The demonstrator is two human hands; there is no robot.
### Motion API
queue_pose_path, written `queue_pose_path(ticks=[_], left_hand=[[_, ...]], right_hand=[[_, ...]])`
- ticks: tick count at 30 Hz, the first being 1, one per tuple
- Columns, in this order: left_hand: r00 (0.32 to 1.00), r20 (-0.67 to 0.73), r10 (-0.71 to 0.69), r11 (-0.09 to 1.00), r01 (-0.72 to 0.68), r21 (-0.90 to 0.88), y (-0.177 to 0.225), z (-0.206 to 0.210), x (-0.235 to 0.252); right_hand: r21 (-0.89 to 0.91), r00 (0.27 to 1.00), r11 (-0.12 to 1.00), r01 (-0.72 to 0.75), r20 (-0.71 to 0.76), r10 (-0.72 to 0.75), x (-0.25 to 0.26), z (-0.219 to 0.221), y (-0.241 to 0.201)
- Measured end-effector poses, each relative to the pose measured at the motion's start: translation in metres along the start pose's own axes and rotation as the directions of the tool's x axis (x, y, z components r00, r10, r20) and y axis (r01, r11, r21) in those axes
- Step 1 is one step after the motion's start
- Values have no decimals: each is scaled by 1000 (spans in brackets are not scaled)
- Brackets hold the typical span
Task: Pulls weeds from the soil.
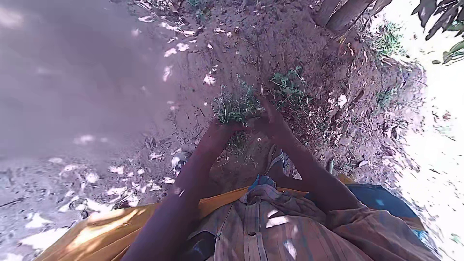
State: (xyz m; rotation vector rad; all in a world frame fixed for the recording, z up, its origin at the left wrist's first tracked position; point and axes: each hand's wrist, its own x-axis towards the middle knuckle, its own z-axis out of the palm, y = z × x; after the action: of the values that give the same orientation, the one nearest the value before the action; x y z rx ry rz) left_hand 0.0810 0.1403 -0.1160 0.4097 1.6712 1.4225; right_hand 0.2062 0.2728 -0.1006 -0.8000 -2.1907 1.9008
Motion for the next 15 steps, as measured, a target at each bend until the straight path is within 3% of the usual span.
queue_pose_path(ticks=[3, 5, 8, 11, 13, 15], left_hand=[[987, -157, -44, 997, 33, -71, 6, 6, 2], [941, -316, -118, 987, 77, -139, 8, 3, 8], [881, -471, -48, 956, -95, -276, 2, -11, 21], [867, -497, 39, 923, -222, -314, 0, -19, 25], [868, -496, 26, 924, -210, -320, -2, -17, 25], [878, -477, -19, 921, -171, -351, -4, -15, 26]], right_hand=[[-33, 999, 999, -30, -46, 29, -1, 9, 15], [-188, 996, 979, -75, -64, 65, 5, 10, 24], [-499, 960, 841, -211, 55, 274, 17, 5, 49], [-696, 880, 688, -204, 178, 441, 13, 1, 61], [-733, 890, 638, -235, 102, 445, 15, -7, 55], [-676, 932, 676, -295, -46, 360, 22, -21, 59]])
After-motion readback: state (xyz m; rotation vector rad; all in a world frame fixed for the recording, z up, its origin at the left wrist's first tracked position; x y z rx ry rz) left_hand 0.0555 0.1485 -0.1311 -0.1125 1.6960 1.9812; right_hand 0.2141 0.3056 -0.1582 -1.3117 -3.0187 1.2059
